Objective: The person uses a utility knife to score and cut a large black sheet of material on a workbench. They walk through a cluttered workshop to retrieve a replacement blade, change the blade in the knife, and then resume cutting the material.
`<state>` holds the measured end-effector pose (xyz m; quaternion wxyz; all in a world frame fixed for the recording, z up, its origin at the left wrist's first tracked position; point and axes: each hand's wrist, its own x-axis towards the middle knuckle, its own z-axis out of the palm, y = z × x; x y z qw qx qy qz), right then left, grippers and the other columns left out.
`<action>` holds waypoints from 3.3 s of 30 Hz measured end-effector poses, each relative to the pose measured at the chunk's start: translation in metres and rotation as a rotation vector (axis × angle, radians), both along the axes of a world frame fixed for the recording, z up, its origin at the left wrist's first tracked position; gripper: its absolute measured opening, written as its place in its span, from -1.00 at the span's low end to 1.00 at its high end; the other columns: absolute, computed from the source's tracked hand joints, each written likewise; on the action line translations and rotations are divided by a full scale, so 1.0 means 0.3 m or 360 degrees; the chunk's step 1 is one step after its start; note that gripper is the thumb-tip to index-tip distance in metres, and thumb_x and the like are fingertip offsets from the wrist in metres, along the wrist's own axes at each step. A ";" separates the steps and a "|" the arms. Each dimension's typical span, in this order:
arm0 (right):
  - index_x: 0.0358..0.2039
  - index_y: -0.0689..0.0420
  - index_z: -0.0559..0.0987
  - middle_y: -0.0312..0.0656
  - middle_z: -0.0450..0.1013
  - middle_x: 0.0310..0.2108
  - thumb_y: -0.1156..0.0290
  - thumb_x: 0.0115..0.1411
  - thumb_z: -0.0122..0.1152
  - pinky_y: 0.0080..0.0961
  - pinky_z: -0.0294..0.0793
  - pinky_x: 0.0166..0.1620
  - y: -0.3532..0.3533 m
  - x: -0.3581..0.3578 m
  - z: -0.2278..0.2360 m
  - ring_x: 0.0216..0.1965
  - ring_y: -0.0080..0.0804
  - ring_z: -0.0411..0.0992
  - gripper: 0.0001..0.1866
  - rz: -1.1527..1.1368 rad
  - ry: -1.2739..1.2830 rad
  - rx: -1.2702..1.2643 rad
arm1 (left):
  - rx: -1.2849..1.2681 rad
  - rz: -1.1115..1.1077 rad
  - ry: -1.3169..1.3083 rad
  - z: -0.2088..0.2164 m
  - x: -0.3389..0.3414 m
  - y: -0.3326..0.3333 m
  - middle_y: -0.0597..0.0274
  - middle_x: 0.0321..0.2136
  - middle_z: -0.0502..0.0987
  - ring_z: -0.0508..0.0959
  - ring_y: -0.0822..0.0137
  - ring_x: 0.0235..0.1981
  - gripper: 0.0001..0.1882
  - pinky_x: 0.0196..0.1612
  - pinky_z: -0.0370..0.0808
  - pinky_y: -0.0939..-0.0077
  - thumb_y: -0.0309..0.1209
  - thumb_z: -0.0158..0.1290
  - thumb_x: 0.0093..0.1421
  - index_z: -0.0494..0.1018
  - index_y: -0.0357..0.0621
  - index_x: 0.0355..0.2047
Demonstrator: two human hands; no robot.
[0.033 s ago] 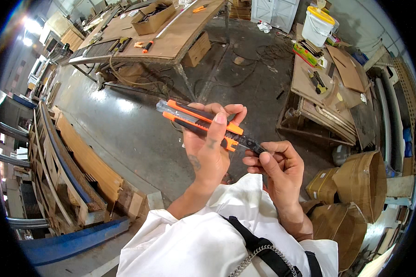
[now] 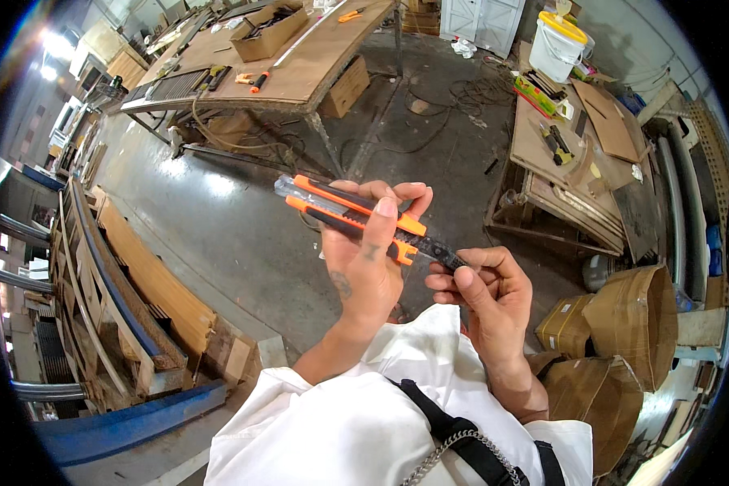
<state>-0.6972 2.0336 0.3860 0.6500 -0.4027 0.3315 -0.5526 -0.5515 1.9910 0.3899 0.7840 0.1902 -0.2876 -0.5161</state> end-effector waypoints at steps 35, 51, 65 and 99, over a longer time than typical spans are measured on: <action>-0.24 0.28 0.51 -0.16 0.56 -0.34 0.56 0.18 0.34 -0.57 0.61 -0.27 -0.104 0.113 -0.003 -0.35 -0.53 0.55 -0.81 -0.0346 0.0274 -0.0291 | 0.0187 -0.0195 0.0257 -0.014 -0.004 -0.069 0.11 -0.28 0.39 0.56 -0.02 -0.11 -0.49 -0.01 0.61 0.01 0.08 -0.24 0.41 0.20 -0.16 -0.03; -0.03 0.34 0.44 -0.07 0.51 -0.17 0.56 0.17 0.32 -0.48 0.64 -0.18 -0.255 -0.007 -0.144 -0.16 -0.36 0.55 -0.63 -0.0004 -0.0061 0.0041 | 0.0087 -0.0598 0.0259 -0.156 -0.074 -0.222 0.11 -0.23 0.40 0.50 -0.07 0.01 -0.48 0.14 0.44 -0.04 0.08 -0.29 0.42 0.22 -0.13 0.04; -0.23 0.25 0.49 -0.19 0.53 -0.30 0.49 0.23 0.28 -0.60 0.57 -0.39 -1.054 -0.059 -0.392 -0.39 -0.54 0.52 -0.83 -0.0151 -0.0106 0.0393 | 0.0290 -0.1089 -0.0373 -0.419 -0.104 -1.050 0.05 -0.22 0.45 0.40 0.02 0.14 -0.45 0.19 0.35 0.04 0.13 -0.25 0.39 0.21 -0.10 0.05; -0.23 0.22 0.44 -0.33 0.37 -0.55 0.13 0.40 0.02 -0.58 0.36 -0.51 -4.494 -0.566 -0.295 -0.58 -0.58 0.38 -0.65 -0.0388 0.0840 0.0201 | 0.0577 -0.0872 -0.0766 -0.290 -0.519 -4.657 0.23 -0.22 0.56 0.53 0.45 -0.19 -0.60 -0.05 0.48 0.49 -0.27 0.12 0.33 0.44 -0.34 0.02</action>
